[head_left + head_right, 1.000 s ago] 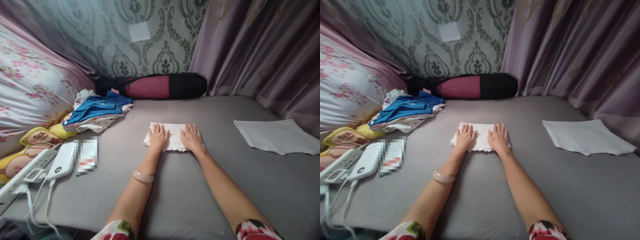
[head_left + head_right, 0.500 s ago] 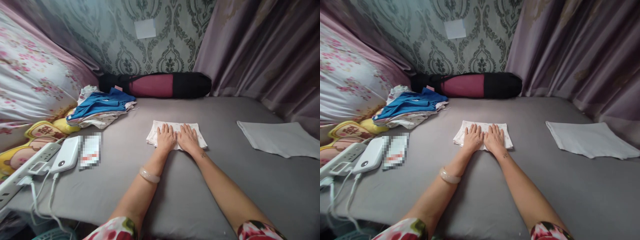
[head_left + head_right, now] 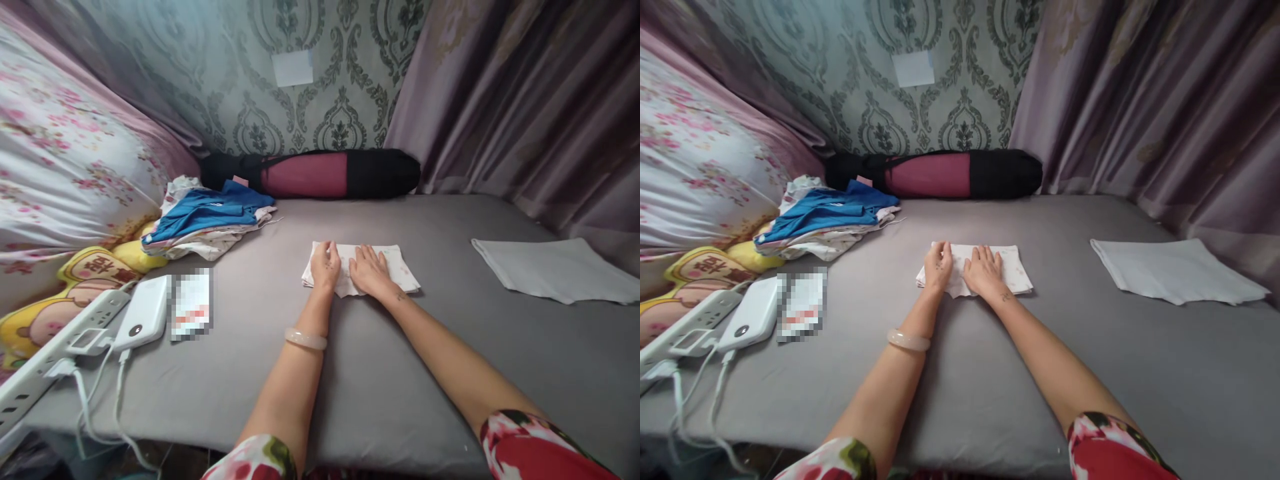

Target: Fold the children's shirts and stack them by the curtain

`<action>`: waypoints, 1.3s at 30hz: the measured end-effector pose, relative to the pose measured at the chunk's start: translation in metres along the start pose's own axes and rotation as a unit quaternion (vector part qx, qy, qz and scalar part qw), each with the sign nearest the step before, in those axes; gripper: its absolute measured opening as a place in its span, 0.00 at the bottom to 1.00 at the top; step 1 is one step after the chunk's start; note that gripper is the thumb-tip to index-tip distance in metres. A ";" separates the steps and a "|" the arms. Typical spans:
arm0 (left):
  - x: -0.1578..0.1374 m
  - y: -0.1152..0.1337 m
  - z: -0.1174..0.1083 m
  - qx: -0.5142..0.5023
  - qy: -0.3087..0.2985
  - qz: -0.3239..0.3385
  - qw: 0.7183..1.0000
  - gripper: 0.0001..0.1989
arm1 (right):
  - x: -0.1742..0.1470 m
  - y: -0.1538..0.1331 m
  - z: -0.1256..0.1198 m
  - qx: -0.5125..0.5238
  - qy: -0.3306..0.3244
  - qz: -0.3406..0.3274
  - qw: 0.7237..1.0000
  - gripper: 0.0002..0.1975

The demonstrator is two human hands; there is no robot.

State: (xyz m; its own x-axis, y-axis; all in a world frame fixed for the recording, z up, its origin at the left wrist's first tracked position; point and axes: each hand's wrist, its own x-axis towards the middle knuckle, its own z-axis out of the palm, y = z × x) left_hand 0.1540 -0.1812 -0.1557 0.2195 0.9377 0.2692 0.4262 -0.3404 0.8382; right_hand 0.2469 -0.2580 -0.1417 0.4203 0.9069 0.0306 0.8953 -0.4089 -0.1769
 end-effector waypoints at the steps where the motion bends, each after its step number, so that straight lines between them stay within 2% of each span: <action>1: 0.004 -0.002 -0.002 -0.063 0.023 -0.028 0.997 0.14 | 0.001 -0.005 0.002 0.004 0.002 -0.003 1.000 0.29; 3: 0.010 -0.006 -0.006 -0.203 0.060 -0.085 0.974 0.15 | 0.004 -0.012 0.007 0.009 0.002 -0.003 1.000 0.30; 7: 0.017 -0.009 -0.014 -0.415 0.123 -0.171 0.885 0.15 | 0.006 -0.016 0.016 0.002 0.004 0.007 1.000 0.31; 10: 0.021 -0.008 -0.020 -0.492 0.149 -0.211 0.831 0.14 | 0.006 -0.015 0.018 -0.003 0.009 0.010 1.000 0.30; 14: 0.025 -0.009 -0.026 -0.543 0.172 -0.228 0.789 0.13 | 0.006 -0.015 0.016 -0.006 0.003 0.012 1.000 0.31; 21: 0.030 -0.011 -0.037 -0.578 0.197 -0.259 0.748 0.09 | 0.010 -0.034 0.009 0.007 -0.018 0.003 1.000 0.30; 27: 0.031 -0.011 -0.046 -0.598 0.208 -0.277 0.723 0.07 | 0.016 -0.056 0.017 0.026 -0.009 -0.028 0.999 0.30; 34: 0.035 -0.015 -0.049 -0.595 0.230 -0.274 0.720 0.07 | 0.014 -0.056 0.025 0.024 0.012 -0.028 0.999 0.29; 39: 0.033 -0.013 -0.052 -0.605 0.235 -0.288 0.704 0.06 | 0.014 -0.057 0.023 0.027 0.004 -0.026 0.999 0.30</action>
State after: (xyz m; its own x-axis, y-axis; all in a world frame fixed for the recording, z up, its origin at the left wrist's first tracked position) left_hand 0.1103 -0.1419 -0.1329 -0.1192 0.9126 -0.3911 -0.7970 0.1470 0.5859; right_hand 0.1987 -0.2194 -0.1536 0.3755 0.9256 0.0485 0.9065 -0.3558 -0.2274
